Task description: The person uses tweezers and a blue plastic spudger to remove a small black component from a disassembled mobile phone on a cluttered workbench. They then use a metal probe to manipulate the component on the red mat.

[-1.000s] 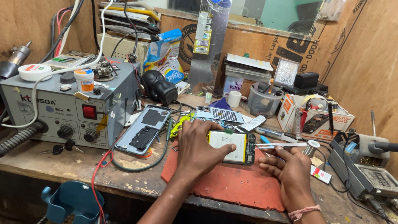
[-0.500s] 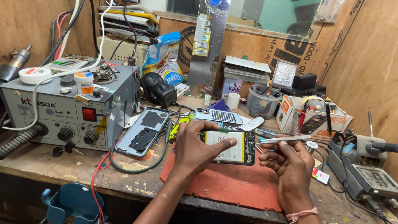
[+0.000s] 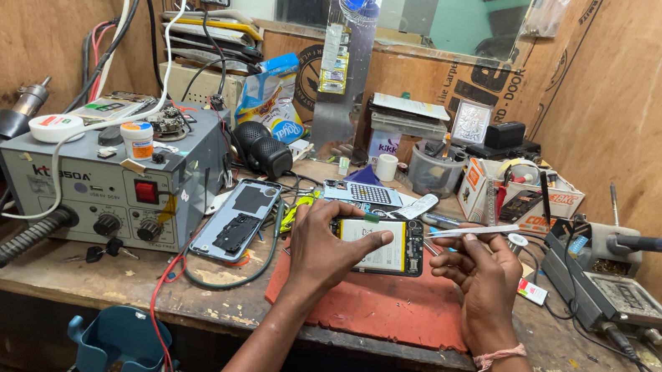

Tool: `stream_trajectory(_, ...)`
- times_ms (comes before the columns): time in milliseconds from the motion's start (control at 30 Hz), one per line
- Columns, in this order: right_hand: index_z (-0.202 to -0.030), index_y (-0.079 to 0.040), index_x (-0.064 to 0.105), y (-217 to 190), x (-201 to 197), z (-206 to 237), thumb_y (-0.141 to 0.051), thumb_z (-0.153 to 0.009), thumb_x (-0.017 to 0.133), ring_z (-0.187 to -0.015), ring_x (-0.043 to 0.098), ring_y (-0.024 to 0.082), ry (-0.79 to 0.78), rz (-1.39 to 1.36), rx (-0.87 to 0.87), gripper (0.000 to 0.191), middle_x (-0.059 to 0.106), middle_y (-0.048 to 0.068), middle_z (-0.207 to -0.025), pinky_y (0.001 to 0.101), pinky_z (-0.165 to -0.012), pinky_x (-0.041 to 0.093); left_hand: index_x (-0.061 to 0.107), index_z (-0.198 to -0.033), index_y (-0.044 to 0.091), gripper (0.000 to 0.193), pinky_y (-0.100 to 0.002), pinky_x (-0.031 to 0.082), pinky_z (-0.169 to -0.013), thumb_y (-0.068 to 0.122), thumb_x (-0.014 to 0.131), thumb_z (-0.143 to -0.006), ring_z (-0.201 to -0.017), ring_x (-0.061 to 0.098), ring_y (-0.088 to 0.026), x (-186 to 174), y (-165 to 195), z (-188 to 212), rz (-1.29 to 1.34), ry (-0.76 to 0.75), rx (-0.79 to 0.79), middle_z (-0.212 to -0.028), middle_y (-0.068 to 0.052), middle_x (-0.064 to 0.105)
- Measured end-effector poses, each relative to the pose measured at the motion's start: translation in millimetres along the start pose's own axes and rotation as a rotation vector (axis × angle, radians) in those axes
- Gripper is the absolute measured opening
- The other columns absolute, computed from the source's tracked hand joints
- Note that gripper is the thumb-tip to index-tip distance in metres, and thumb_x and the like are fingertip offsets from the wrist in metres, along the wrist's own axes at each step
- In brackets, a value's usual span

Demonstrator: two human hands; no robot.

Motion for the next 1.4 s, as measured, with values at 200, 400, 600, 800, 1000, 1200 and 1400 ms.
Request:
stream_trajectory(200,-0.106,-0.001,0.057,1,-1,0,-0.012,-0.101,0.051,-0.063,0.069,0.019,0.007,0.020,0.002,0.014,0.073,0.017,-0.090,0.0296,-0.056,0.056,0.078,-0.090,0.010,0.052,-0.041,0.048,-0.091,0.050,0.092,-0.061,-0.102,0.057,-0.025,0,0,0,-0.006,-0.003,-0.002,-0.097,-0.006,0.068)
stream_trajectory(400,-0.103,0.003,0.057,12,-12,-4,-0.011,-0.102,0.053,-0.061,0.068,0.019,0.108,0.125,0.010,0.014,0.071,0.016,-0.090,0.0312,-0.055,0.056,0.077,-0.086,0.012,0.048,-0.042,0.046,-0.093,0.049,0.093,-0.060,-0.105,0.056,-0.025,-1,8,2,-0.074,0.004,0.042,-0.098,-0.006,0.066)
stream_trajectory(600,-0.100,0.005,0.060,30,-19,-8,-0.007,-0.099,0.053,-0.059,0.067,0.020,0.133,0.254,0.163,0.014,0.071,0.015,-0.087,0.0353,-0.053,0.057,0.075,-0.086,0.015,0.046,-0.043,0.043,-0.096,0.048,0.093,-0.060,-0.106,0.053,-0.026,3,10,3,-0.179,-0.035,0.011,-0.100,-0.005,0.062)
stream_trajectory(800,-0.102,0.007,0.064,31,-16,-9,-0.001,-0.093,0.049,-0.057,0.065,0.021,0.110,0.228,0.202,0.019,0.065,0.017,-0.079,0.0345,-0.050,0.052,0.074,-0.088,0.015,0.047,-0.044,0.042,-0.098,0.049,0.093,-0.060,-0.107,0.053,-0.027,5,6,2,-0.186,-0.023,0.026,-0.100,-0.006,0.062)
stream_trajectory(1000,-0.108,0.007,0.068,32,-10,-11,-0.005,-0.093,0.049,-0.059,0.069,0.021,0.067,0.248,0.198,0.028,0.068,0.015,-0.078,0.0335,-0.053,0.056,0.074,-0.089,0.015,0.047,-0.044,0.041,-0.099,0.048,0.093,-0.061,-0.108,0.053,-0.027,8,0,2,-0.194,-0.029,0.020,-0.101,-0.007,0.063)
stream_trajectory(1200,-0.109,0.006,0.067,42,-9,-15,-0.007,-0.090,0.066,-0.062,0.071,0.019,0.026,0.278,0.139,0.023,0.072,0.013,-0.079,0.0327,-0.058,0.062,0.075,-0.090,0.015,0.047,-0.044,0.041,-0.100,0.049,0.092,-0.062,-0.109,0.052,-0.027,12,-5,1,-0.216,-0.046,-0.003,-0.102,-0.007,0.062)
stream_trajectory(1400,-0.104,-0.004,0.075,29,-15,-5,-0.014,-0.088,0.076,-0.064,0.066,0.015,0.176,0.520,0.022,0.019,0.074,0.009,-0.083,0.0328,-0.056,0.055,0.076,-0.093,0.015,0.048,-0.045,0.041,-0.099,0.048,0.091,-0.063,-0.110,0.051,-0.028,10,-6,2,-0.239,-0.023,-0.009,-0.103,-0.008,0.062)
Point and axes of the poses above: each hand's wrist, its own z-axis away from the middle knuckle, its own x-axis out of the palm, y = z × x, the point moved 7 cm from there along -z, towards the middle knuckle
